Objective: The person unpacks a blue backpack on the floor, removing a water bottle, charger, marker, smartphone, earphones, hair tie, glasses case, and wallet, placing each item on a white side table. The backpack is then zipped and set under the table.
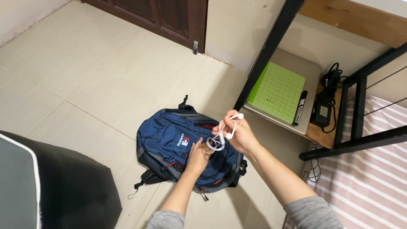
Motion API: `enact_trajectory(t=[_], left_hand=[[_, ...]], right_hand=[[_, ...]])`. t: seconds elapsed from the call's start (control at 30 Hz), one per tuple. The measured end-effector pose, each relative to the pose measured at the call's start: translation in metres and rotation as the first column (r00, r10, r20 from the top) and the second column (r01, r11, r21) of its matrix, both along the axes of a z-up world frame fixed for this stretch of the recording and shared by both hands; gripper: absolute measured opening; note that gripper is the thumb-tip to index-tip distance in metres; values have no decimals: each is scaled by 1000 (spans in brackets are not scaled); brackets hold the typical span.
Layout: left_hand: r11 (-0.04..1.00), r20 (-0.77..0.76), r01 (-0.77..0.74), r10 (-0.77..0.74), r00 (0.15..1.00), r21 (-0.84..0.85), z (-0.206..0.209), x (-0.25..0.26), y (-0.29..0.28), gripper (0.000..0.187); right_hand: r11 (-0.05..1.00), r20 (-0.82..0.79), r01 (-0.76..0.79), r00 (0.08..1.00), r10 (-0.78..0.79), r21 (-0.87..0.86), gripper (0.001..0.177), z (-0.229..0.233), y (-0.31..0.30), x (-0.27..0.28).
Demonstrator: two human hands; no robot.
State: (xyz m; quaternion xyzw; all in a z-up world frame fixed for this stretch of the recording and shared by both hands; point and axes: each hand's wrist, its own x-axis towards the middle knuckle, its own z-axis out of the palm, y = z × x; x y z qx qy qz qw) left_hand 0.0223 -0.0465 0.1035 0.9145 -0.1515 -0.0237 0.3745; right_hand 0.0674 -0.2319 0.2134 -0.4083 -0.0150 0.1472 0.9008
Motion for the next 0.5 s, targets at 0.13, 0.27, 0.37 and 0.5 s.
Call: enact_trajectory(t=[0.13,0.27,0.37,0.5], left_hand=[[882,-267,-238,134,954,-406,10,8,7,19],[838,-215,-284,205,955,-465,32,23,13,32],[710,-301,-336,181,936,-619,54,29,10,36],[647,-354,-366,156,922,-668,87,30,7,35]], right_hand=[[986,112,-41,992,60,-164,13,-8,-22,11],[713,-11,-88,994,112,-696,19,-39,-33,13],[623,-80,-149,987,138,-768,25,-65,-28,3],[648,-48,-268,940,337,-713,43,-78,-22,-7]])
